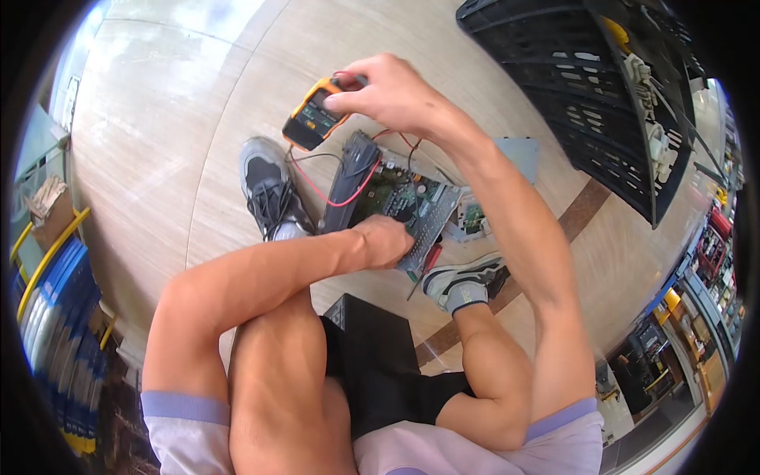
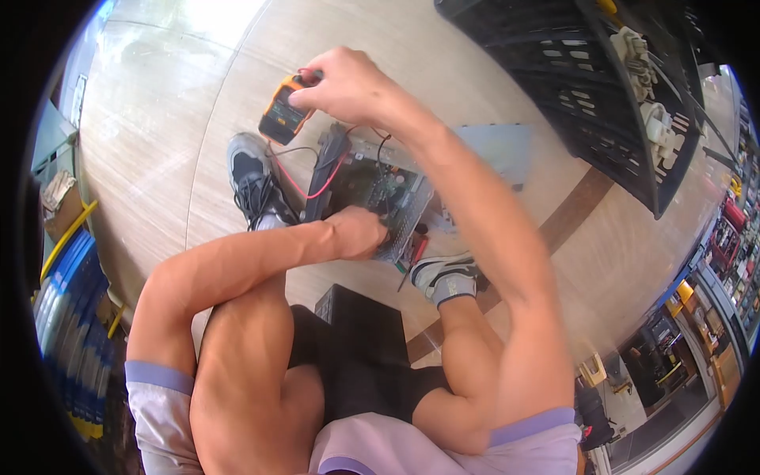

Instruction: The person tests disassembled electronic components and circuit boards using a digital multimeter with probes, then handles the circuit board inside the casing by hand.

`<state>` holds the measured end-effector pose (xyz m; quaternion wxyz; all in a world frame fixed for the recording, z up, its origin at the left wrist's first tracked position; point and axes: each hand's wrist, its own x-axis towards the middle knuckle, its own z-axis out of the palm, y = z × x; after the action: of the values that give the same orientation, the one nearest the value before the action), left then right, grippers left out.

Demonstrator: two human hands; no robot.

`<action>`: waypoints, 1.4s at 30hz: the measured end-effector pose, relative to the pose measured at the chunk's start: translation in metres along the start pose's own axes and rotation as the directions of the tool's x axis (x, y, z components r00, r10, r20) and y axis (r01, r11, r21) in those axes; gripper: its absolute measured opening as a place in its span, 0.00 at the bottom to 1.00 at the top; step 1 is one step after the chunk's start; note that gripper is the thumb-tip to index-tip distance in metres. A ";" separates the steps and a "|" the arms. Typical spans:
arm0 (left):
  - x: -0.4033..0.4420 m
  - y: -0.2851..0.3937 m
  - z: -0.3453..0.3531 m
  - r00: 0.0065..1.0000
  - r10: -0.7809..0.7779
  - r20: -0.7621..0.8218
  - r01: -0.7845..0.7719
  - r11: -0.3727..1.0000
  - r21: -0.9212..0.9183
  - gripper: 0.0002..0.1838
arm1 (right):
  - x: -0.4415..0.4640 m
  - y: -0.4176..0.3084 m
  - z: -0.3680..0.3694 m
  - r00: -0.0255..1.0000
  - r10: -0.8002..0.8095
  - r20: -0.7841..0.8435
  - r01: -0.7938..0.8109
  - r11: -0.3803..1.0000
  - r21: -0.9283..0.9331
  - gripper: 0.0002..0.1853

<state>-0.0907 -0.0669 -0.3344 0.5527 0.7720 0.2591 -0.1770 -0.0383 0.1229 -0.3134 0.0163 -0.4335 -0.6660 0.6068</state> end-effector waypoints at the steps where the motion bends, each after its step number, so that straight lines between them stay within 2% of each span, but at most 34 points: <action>1: 0.002 -0.002 0.003 1.000 0.002 -0.008 -0.002 1.000 0.005 0.11 | -0.010 -0.001 -0.015 0.996 -0.072 -0.056 0.070 0.997 -0.024 0.26; 2: 0.004 -0.004 0.007 1.000 0.005 -0.013 -0.005 1.000 0.006 0.11 | -0.022 -0.001 -0.032 0.984 -0.141 -0.108 0.137 0.989 -0.050 0.25; 4: 0.007 -0.004 0.010 1.000 0.008 -0.022 -0.008 1.000 0.009 0.11 | -0.048 -0.003 -0.069 0.971 -0.166 -0.172 0.137 0.976 -0.170 0.26; 7: 0.007 0.001 0.002 1.000 0.010 -0.003 -0.010 0.999 0.032 0.11 | -0.086 0.024 -0.120 0.948 -0.146 -0.282 0.035 0.931 -0.365 0.25; 11: 0.008 0.002 0.005 1.000 -0.001 0.009 0.001 1.000 0.029 0.10 | -0.139 0.058 -0.155 0.850 -0.042 -0.525 -0.219 0.879 -0.424 0.22; 14: 0.014 0.002 0.009 1.000 -0.015 0.019 0.014 0.999 0.038 0.11 | -0.160 0.094 -0.164 0.830 -0.133 -0.541 -0.253 0.775 -0.579 0.21; 15: 0.016 0.001 0.013 1.000 -0.021 0.014 0.021 0.999 0.033 0.11 | -0.163 0.107 -0.164 0.841 -0.120 -0.528 -0.274 0.748 -0.605 0.20; 19: 0.017 -0.002 0.020 0.999 -0.005 -0.043 0.005 1.000 0.000 0.10 | -0.158 0.141 -0.159 0.821 -0.062 -0.568 -0.331 0.759 -0.561 0.20; 22: 0.017 -0.003 0.019 0.999 0.007 -0.036 -0.006 1.000 0.021 0.09 | -0.151 0.136 -0.165 0.820 0.014 -0.572 -0.369 0.776 -0.511 0.21; 23: 0.016 -0.002 0.016 0.999 0.006 -0.032 -0.005 1.000 0.024 0.09 | -0.148 0.152 -0.170 0.818 -0.087 -0.568 -0.321 0.751 -0.578 0.21; 26: 0.013 -0.006 0.016 1.000 0.006 -0.011 -0.006 0.999 0.038 0.08 | -0.138 0.160 -0.162 0.778 -0.083 -0.623 -0.412 0.682 -0.604 0.21; 27: 0.013 -0.010 0.019 1.000 0.014 -0.001 -0.014 0.998 0.053 0.09 | -0.136 0.164 -0.162 0.780 -0.108 -0.617 -0.385 0.694 -0.609 0.20; 30: 0.013 -0.016 0.028 0.999 0.033 0.003 -0.033 0.996 0.079 0.11 | -0.143 0.145 -0.147 0.708 -0.347 -0.615 -0.447 0.454 -0.771 0.13; 31: 0.014 -0.017 0.028 0.999 0.032 0.009 -0.033 0.996 0.086 0.11 | -0.146 0.122 -0.148 0.726 -0.072 -0.683 -0.550 0.535 -0.641 0.16; 34: 0.013 -0.018 0.029 0.999 0.034 -0.006 -0.033 0.997 0.075 0.11 | -0.168 0.116 -0.160 0.759 -0.064 -0.648 -0.463 0.648 -0.605 0.19; 35: 0.013 -0.017 0.028 0.999 0.035 -0.017 -0.034 0.997 0.067 0.11 | -0.177 0.106 -0.160 0.754 -0.080 -0.652 -0.494 0.585 -0.643 0.19; 38: 0.009 -0.011 0.017 0.989 0.068 -0.133 -0.079 0.994 -0.079 0.13 | -0.206 0.075 -0.161 0.649 0.075 -0.757 -0.595 0.670 -0.443 0.19; 41: 0.001 0.002 -0.003 0.961 0.113 -0.253 -0.155 0.976 -0.154 0.15 | -0.248 0.066 -0.163 0.504 0.142 -0.852 -0.581 0.785 -0.213 0.18; 42: -0.003 0.006 -0.012 0.949 0.103 -0.298 -0.171 0.963 -0.210 0.15 | -0.268 0.068 -0.165 0.489 0.171 -0.856 -0.516 0.847 -0.125 0.19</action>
<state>-0.0900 -0.0577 -0.3244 0.6075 0.7353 0.3003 0.0066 0.2574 0.0862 -0.1911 0.1174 -0.7848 -0.5782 0.1899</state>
